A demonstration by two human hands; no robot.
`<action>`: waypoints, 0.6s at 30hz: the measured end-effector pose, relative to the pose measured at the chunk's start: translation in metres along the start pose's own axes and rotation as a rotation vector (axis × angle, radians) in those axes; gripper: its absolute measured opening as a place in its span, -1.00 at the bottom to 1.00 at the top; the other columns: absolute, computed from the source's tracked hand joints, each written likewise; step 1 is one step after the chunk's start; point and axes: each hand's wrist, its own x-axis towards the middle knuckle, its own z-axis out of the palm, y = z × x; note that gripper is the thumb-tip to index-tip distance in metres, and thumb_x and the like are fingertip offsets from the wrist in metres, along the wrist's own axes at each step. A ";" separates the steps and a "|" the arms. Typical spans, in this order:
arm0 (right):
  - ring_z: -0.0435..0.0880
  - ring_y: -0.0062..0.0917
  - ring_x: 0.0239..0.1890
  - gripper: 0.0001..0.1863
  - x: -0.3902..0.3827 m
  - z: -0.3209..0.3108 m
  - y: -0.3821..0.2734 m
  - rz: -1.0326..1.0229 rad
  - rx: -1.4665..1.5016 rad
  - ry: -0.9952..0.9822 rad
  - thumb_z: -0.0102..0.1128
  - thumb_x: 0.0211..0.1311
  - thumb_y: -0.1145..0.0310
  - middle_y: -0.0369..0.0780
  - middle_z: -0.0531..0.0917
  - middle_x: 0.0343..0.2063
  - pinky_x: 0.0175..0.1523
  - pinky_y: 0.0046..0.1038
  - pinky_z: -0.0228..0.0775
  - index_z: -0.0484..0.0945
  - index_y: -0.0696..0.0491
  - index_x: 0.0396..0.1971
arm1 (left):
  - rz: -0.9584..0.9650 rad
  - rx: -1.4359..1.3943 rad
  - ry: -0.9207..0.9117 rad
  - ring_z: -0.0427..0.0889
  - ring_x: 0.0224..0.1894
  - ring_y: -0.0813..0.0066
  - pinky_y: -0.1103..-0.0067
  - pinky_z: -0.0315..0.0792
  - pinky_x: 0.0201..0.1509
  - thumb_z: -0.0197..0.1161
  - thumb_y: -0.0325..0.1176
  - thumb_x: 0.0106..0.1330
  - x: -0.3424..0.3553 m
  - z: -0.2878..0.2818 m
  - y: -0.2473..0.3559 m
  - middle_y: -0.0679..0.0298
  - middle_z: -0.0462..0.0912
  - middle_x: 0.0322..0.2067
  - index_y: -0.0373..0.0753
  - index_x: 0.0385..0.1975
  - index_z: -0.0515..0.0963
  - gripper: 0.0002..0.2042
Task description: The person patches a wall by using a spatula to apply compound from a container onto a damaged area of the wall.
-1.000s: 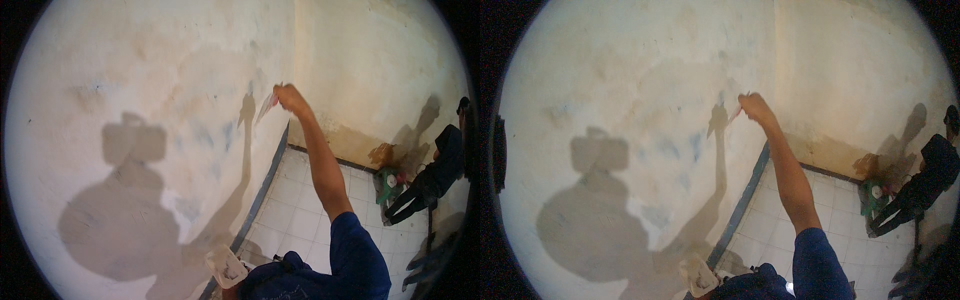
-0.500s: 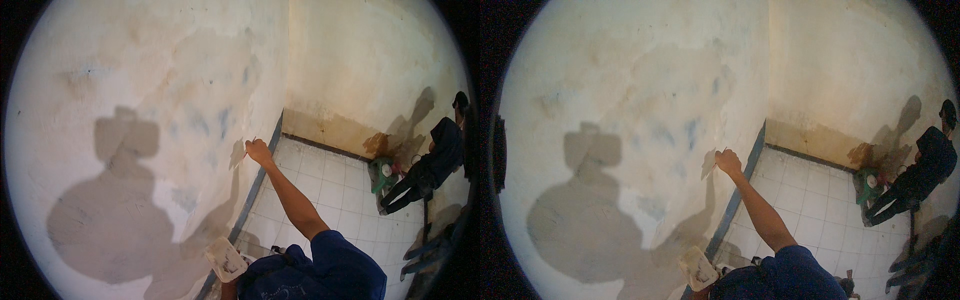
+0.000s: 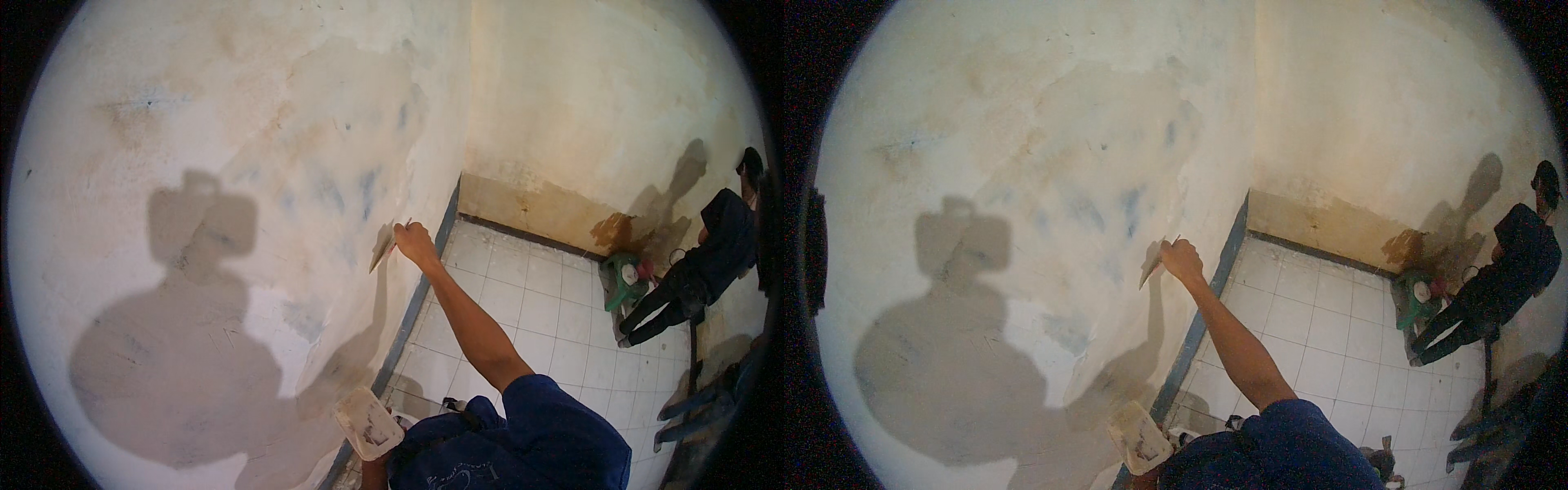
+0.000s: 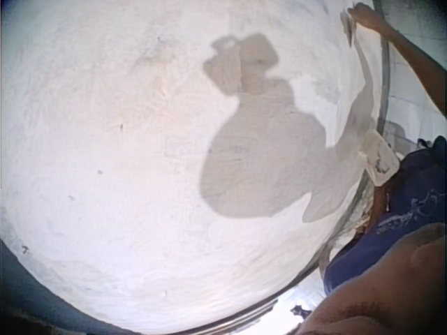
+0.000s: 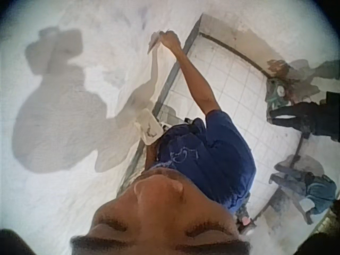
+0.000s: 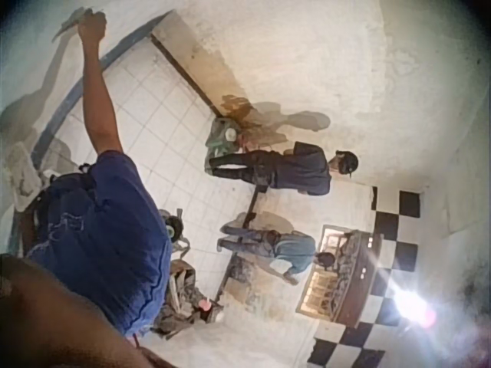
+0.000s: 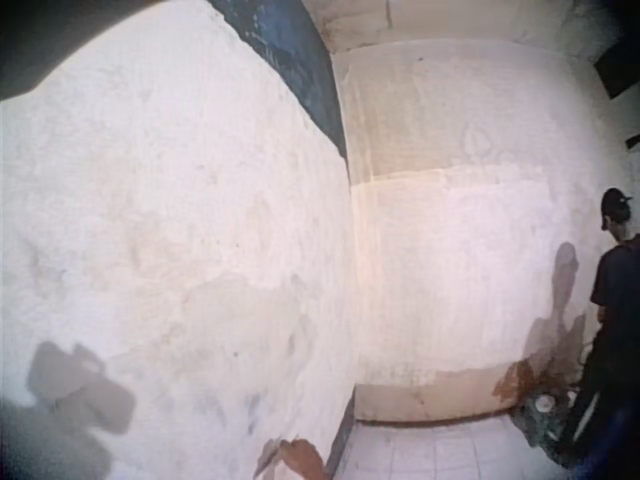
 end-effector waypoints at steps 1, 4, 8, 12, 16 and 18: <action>0.57 0.06 -0.05 -0.42 0.001 0.001 -0.001 0.003 -0.007 -0.004 -0.08 0.13 0.02 0.21 0.59 -0.18 0.09 -0.11 0.37 0.56 0.33 -0.26 | 0.001 -0.003 -0.002 0.49 0.05 0.23 0.20 0.40 0.07 0.17 0.05 0.17 0.001 0.000 0.001 0.14 0.47 0.04 -0.15 0.20 0.26 -0.36; 0.57 0.06 -0.03 -0.41 0.003 0.002 -0.009 0.003 -0.022 -0.003 -0.09 0.14 0.02 0.20 0.59 -0.16 0.10 -0.11 0.36 0.56 0.33 -0.24 | 0.000 -0.009 -0.010 0.49 0.05 0.24 0.20 0.40 0.08 0.17 0.05 0.17 0.002 -0.003 -0.001 0.14 0.48 0.04 -0.15 0.20 0.26 -0.36; 0.54 0.06 0.00 -0.41 0.001 -0.002 -0.032 -0.042 0.003 -0.009 -0.10 0.15 0.03 0.20 0.57 -0.13 0.13 -0.12 0.35 0.55 0.33 -0.22 | -0.001 -0.029 -0.015 0.49 0.05 0.24 0.21 0.40 0.08 0.17 0.05 0.17 0.001 -0.007 -0.002 0.15 0.48 0.04 -0.16 0.20 0.25 -0.36; 0.53 0.08 0.01 -0.42 0.002 -0.011 -0.052 -0.063 0.036 0.012 -0.11 0.16 0.04 0.20 0.57 -0.12 0.14 -0.11 0.34 0.55 0.33 -0.22 | -0.009 -0.048 -0.035 0.49 0.05 0.25 0.21 0.40 0.08 0.18 0.05 0.17 0.000 -0.009 -0.003 0.16 0.48 0.04 -0.16 0.20 0.25 -0.35; 0.54 0.08 -0.02 -0.45 -0.005 -0.025 -0.075 -0.131 0.074 0.013 -0.07 0.13 0.07 0.22 0.57 -0.14 0.14 -0.11 0.33 0.55 0.33 -0.23 | -0.019 -0.063 -0.049 0.49 0.05 0.25 0.21 0.40 0.09 0.18 0.04 0.17 0.001 -0.012 -0.004 0.17 0.49 0.04 -0.16 0.21 0.25 -0.35; 0.55 0.07 -0.03 -0.45 0.000 -0.033 -0.078 -0.195 0.072 0.005 -0.05 0.11 0.07 0.22 0.57 -0.16 0.13 -0.12 0.34 0.56 0.33 -0.24 | -0.027 -0.067 -0.071 0.49 0.05 0.26 0.22 0.40 0.09 0.18 0.04 0.17 0.003 -0.011 -0.003 0.17 0.49 0.04 -0.16 0.21 0.25 -0.35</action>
